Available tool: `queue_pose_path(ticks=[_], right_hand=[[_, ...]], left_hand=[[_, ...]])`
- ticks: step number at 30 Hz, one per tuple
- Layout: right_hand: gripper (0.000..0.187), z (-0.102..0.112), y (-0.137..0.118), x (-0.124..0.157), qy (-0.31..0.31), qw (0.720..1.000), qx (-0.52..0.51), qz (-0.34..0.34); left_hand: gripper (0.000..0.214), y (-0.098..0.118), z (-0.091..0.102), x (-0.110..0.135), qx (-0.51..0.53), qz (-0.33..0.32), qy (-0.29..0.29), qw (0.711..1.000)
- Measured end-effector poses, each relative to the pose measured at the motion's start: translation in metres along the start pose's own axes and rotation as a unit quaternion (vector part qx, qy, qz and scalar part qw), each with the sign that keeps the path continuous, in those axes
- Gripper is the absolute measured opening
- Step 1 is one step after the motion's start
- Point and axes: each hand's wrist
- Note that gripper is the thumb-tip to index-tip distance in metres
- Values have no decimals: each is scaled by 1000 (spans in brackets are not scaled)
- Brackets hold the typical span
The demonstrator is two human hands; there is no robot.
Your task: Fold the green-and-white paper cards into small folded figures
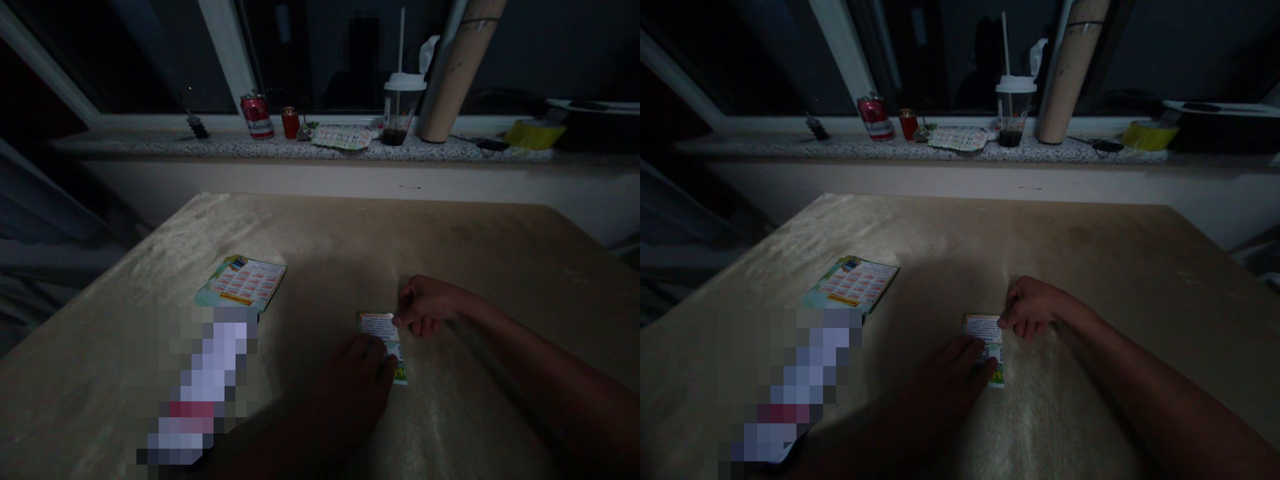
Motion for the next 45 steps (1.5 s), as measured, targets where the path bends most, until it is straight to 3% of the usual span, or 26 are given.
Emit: queue_pose_path(ticks=[8, 14, 18, 22, 24, 29, 34, 45], right_hand=[[30, -1, 1, -1, 43, 999, -31, 2], [38, -12, 8, 25, 117, 987, -68, 86], [33, -36, 23, 42, 205, 944, -26, 256], [17, -61, 37, 48, 267, 908, 94, 310], [18, -67, 41, 47, 292, 888, 127, 332], [23, -69, 44, 41, 333, 863, 173, 338], [30, -72, 44, 34, 345, 855, 172, 347], [28, -80, 42, 27, 356, 864, 26, 354]], left_hand=[[29, -1, 2, 0, 0, -5, -11, 1000], [28, -6, -3, 0, 16, -4, 5, 1000], [24, -10, -2, -1, 48, 6, 6, 999], [25, -12, -1, 0, 82, 24, 11, 996], [26, -13, -3, 0, 92, 30, 18, 995], [27, -16, -6, 0, 116, 30, 21, 993], [27, -16, -3, 0, 126, 32, 17, 991], [28, -17, -2, -1, 120, 26, 38, 992]])
Point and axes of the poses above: each hand's wrist, its own x-axis away from the middle knuckle, its own z-axis out of the back of the hand, y = z × x, and after that the axes turned 1 degree about -y, right-handed
